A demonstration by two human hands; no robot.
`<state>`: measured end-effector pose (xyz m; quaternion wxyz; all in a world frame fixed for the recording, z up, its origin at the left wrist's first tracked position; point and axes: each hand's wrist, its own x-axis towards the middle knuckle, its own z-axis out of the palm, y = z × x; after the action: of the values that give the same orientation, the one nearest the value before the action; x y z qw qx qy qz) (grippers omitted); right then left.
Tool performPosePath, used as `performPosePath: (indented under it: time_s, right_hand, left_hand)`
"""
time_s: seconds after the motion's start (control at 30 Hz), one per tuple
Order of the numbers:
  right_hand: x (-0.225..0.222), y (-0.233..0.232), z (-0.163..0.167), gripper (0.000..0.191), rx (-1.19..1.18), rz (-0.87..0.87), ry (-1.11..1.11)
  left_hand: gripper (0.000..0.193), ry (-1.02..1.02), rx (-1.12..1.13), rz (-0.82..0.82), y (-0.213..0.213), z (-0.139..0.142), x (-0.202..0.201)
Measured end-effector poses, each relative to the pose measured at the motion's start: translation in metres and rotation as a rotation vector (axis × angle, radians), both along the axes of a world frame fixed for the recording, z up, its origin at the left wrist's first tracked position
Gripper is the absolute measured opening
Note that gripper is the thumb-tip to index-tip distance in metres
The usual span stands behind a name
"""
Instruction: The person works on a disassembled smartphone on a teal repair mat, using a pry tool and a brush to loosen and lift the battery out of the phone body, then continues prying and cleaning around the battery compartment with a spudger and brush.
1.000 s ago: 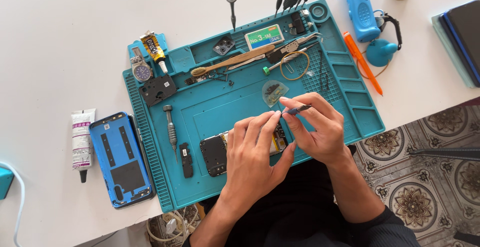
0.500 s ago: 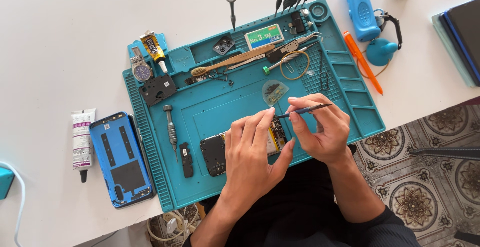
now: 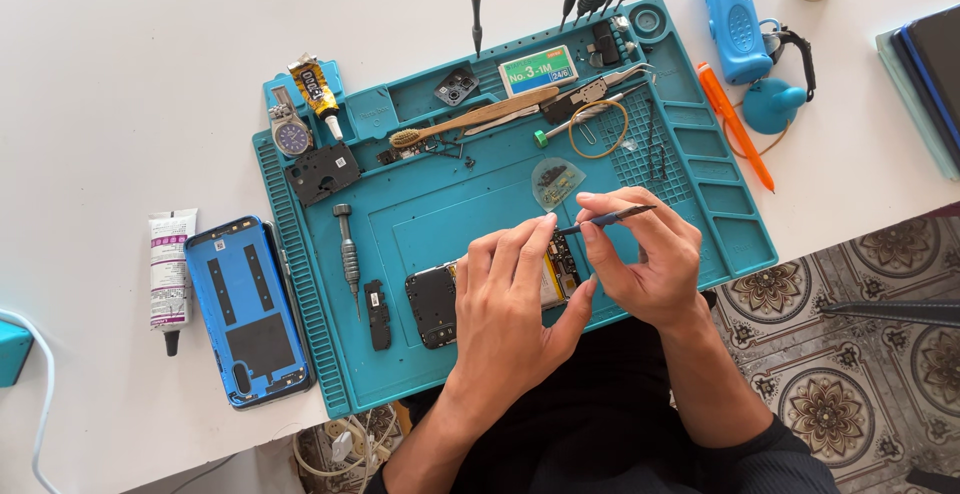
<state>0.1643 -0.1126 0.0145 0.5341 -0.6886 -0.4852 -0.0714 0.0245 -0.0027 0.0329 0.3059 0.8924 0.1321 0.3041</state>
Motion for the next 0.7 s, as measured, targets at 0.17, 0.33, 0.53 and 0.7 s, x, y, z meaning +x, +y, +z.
performPosePath:
  time_s: [0.17,0.33,0.53,0.7]
  right_hand:
    - [0.000,0.000,-0.001,0.018,0.007,0.001,0.008]
    - [0.000,0.000,0.000,0.018,0.002,0.004,0.005]
    - [-0.001,0.002,0.005,0.027,-0.027,0.006,-0.029]
    - [-0.001,0.004,0.012,0.035,-0.077,0.024,-0.089]
  left_hand:
    - [0.063,0.004,0.000,0.003,-0.001,0.000,0.000]
    - [0.063,0.011,-0.010,-0.001,0.000,0.001,0.000]
    - [0.058,0.038,0.031,-0.014,-0.001,0.001,-0.001]
    - [0.053,0.028,0.011,-0.017,0.000,0.001,-0.001]
